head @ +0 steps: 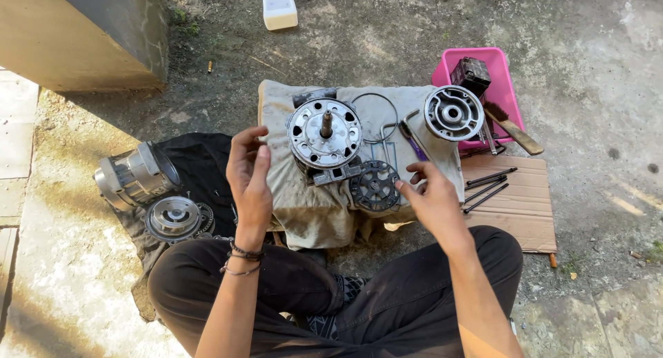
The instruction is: Disassembling and inspecting the internal components of an alternator on a cloth-covered workspace
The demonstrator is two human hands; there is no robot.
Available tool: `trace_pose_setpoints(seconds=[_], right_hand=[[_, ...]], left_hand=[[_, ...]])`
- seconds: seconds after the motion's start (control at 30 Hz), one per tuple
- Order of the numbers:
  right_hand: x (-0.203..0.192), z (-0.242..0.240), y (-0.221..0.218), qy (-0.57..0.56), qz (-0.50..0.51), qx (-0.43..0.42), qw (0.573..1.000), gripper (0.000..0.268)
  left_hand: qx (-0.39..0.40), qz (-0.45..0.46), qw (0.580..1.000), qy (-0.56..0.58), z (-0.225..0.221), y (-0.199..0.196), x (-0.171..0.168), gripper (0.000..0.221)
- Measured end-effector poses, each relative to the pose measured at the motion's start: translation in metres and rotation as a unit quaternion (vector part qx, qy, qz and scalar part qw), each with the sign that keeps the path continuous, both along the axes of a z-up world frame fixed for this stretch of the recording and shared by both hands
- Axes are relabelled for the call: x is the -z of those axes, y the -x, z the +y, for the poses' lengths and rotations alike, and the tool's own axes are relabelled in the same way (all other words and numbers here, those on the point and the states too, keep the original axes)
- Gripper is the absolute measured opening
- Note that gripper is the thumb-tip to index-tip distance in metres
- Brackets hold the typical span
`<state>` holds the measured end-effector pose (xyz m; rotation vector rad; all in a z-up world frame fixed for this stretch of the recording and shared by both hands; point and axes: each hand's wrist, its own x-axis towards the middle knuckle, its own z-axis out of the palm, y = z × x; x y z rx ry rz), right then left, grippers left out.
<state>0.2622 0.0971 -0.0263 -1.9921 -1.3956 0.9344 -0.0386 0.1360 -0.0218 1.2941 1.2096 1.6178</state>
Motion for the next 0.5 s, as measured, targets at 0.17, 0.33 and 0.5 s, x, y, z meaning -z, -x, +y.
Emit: trace_pose_setpoints(seconds=[0.17,0.33,0.5], right_hand=[[0.010,-0.008,0.012,0.025,-0.082,-0.041,0.996,0.046],[0.025,-0.003,0.006,0.023,-0.043,-0.039,0.998,0.049],[0.055,-0.005,-0.010,0.009,0.249,0.036,0.968,0.027]], left_hand=[[-0.025,-0.004,1.000,0.016,-0.025,0.003,0.014,0.024],[-0.029,-0.008,0.999,0.043,-0.050,-0.004,0.017,0.025],[-0.027,-0.028,0.996,0.080,-0.076,-0.020,0.007,0.021]])
